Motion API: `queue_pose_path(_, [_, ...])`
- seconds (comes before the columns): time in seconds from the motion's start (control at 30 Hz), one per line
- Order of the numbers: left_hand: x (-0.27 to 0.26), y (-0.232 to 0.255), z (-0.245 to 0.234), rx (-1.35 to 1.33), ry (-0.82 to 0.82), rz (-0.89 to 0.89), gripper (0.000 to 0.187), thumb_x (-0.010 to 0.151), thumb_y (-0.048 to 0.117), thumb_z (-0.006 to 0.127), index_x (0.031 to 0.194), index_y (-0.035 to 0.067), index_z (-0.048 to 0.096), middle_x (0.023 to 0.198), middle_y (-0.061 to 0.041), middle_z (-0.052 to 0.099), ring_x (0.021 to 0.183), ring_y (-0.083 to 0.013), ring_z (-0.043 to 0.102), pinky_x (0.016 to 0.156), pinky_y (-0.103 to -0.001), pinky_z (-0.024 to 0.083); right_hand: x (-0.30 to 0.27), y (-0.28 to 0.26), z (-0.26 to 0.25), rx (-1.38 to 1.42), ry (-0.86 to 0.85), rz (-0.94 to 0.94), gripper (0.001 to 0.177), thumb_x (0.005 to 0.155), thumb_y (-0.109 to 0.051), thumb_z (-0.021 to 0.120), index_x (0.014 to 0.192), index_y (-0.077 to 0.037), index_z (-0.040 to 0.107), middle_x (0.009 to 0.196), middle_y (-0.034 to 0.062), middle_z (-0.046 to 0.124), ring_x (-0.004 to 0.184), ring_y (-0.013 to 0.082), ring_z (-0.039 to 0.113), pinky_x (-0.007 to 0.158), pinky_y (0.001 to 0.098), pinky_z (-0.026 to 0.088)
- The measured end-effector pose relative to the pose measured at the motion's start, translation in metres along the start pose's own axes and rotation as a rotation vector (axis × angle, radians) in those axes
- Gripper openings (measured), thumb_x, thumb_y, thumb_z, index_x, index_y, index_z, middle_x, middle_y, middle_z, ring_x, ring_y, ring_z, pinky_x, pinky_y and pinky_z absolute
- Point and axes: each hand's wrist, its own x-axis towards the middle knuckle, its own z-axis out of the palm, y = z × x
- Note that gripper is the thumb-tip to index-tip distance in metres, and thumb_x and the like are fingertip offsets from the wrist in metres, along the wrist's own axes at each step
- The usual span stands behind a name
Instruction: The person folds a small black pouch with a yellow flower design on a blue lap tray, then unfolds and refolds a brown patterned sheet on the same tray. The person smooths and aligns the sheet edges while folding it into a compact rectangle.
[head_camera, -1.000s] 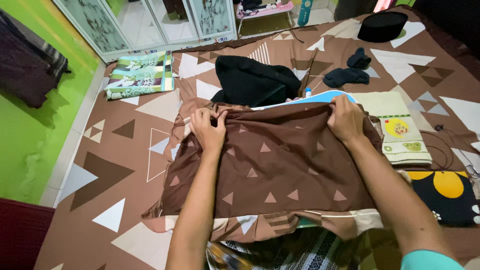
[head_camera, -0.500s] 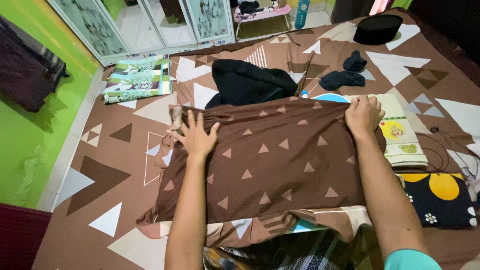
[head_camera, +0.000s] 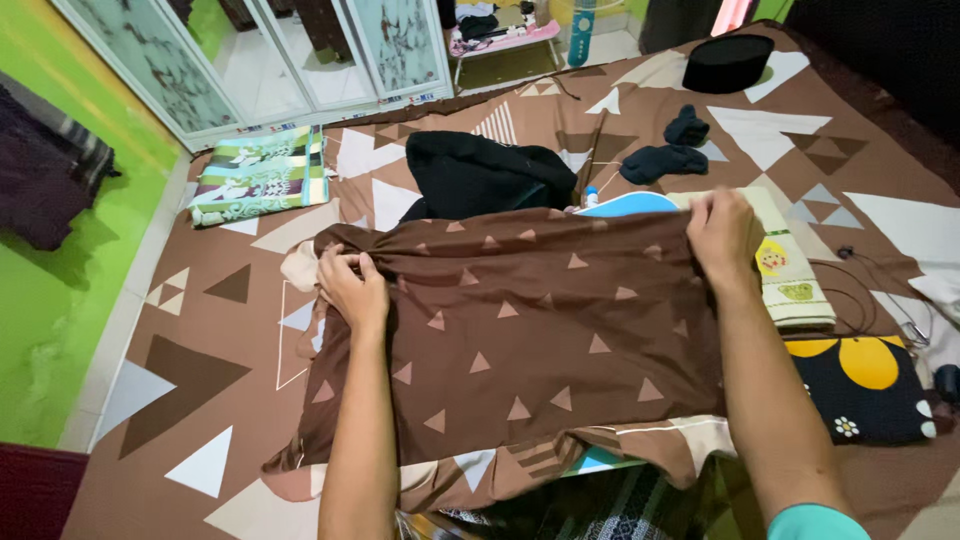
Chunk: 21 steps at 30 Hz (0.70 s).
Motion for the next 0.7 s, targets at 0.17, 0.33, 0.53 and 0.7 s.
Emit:
queue_pose_path(0.17, [-0.002,0.031,-0.004,0.073,-0.141,0.246,0.041,0.099,0.023,0.069,0.062,0.006,0.065,0.110,-0.015,0.070,0.113,-0.0333,0.061,0.109,-0.060,0.028,-0.012,-0.056,-0.054,0.904,-0.245,-0.110,0.016,0.104,-0.014,0.061,0.110,0.000,0.067,0.075,0.0134,0.066,0.058,0.0262,0.061,0.054,0.0356,0.048])
queue_pose_path(0.33, [-0.007,0.070,-0.003,0.231,-0.328,0.243,0.048,0.092,0.038,0.076,0.063,0.001,0.066,0.068,-0.012,0.067,0.077,-0.0336,0.065,0.100,-0.048,0.046,-0.028,-0.087,-0.065,0.682,-0.430,-0.175,0.027,0.095,-0.022,0.067,0.112,-0.002,0.073,0.070,0.0169,0.069,0.057,0.0248,0.065,0.055,0.0367,0.049])
queue_pose_path(0.53, [-0.001,0.085,-0.014,0.254,-0.408,0.023,0.024,0.107,0.033,0.064,0.115,0.016,0.079,0.088,-0.021,0.072,0.087,-0.0429,0.068,0.081,-0.054,0.051,-0.022,-0.061,-0.032,0.299,-0.615,-0.200,0.039,0.091,-0.037,0.078,0.096,0.001,0.070,0.083,0.0219,0.069,0.075,0.0358,0.067,0.070,0.0441,0.053])
queue_pose_path(0.7, [0.002,0.077,-0.027,0.290,-0.618,0.118,0.036,0.080,0.031,0.078,0.109,0.011,0.075,0.094,-0.023,0.074,0.091,-0.0446,0.069,0.081,-0.053,0.052,-0.019,-0.048,-0.027,0.418,-0.352,-0.168,0.025,0.089,-0.023,0.073,0.101,-0.001,0.072,0.090,0.0214,0.070,0.080,0.0368,0.068,0.073,0.0451,0.052])
